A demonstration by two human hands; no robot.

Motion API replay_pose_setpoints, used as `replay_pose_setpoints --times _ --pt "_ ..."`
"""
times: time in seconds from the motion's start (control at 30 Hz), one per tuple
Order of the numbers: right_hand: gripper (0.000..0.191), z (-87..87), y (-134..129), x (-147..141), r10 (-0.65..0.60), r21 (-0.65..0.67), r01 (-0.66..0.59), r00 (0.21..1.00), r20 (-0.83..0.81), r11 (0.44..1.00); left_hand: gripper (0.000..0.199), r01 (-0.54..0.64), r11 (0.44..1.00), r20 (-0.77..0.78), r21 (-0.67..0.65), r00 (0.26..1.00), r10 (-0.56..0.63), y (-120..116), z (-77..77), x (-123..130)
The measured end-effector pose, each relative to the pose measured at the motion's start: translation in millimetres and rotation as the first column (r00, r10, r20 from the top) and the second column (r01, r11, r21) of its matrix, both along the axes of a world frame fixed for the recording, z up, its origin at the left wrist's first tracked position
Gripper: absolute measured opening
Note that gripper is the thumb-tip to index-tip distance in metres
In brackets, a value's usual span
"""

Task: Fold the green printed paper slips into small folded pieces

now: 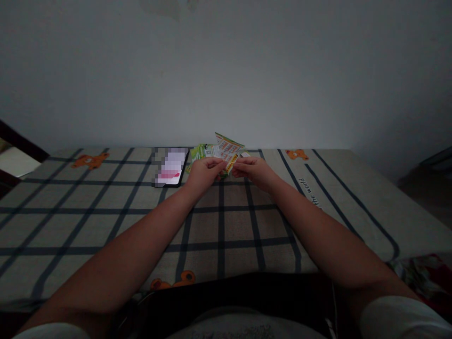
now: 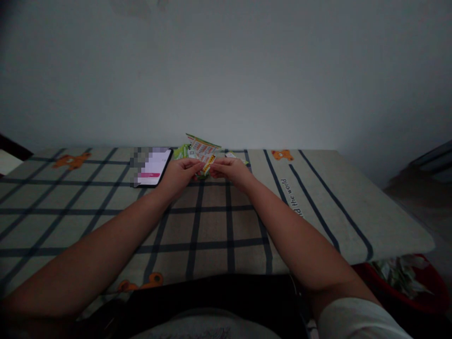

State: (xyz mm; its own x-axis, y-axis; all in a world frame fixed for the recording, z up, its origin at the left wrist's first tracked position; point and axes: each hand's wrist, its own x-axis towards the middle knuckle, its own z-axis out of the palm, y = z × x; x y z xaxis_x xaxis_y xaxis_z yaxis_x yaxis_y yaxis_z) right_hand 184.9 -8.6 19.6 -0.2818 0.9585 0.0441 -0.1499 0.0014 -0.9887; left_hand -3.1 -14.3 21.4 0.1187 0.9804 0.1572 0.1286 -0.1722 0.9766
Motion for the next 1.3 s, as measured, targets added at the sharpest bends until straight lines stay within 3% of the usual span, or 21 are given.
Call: replay_pose_setpoints --times 0.23,0.47,0.73,0.9,1.13,1.3 --pt "0.025 -3.5 2.9 1.7 -0.055 0.004 0.055 0.998 -0.008 0.998 0.032 0.06 0.995 0.035 -0.084 0.998 -0.057 -5.8 3.0 2.4" --pt "0.024 -1.5 -1.4 -1.8 -0.017 -0.004 0.017 1.0 -0.002 1.0 0.03 0.021 0.999 0.028 -0.045 0.999 -0.019 -3.6 2.0 2.4" --pt "0.023 -3.7 1.5 -0.5 -0.076 0.011 0.075 0.997 0.034 0.997 0.028 0.062 0.988 0.057 -0.139 0.997 -0.055 -7.6 2.5 5.4" --pt "0.023 -5.3 2.6 -0.6 -0.067 0.013 0.066 0.997 0.038 0.998 0.026 0.048 0.991 0.047 -0.127 0.998 -0.042 -7.4 3.4 5.8" --pt "0.019 -5.8 3.1 0.8 -0.071 0.013 0.07 0.997 0.028 0.997 0.029 0.136 0.977 0.079 -0.165 0.989 -0.124 -10.3 6.7 6.4" --pt "0.023 -1.2 3.4 1.9 -0.071 0.017 0.071 0.997 -0.014 0.997 0.029 0.092 0.984 0.067 -0.156 0.994 -0.082 -5.8 5.0 5.1"
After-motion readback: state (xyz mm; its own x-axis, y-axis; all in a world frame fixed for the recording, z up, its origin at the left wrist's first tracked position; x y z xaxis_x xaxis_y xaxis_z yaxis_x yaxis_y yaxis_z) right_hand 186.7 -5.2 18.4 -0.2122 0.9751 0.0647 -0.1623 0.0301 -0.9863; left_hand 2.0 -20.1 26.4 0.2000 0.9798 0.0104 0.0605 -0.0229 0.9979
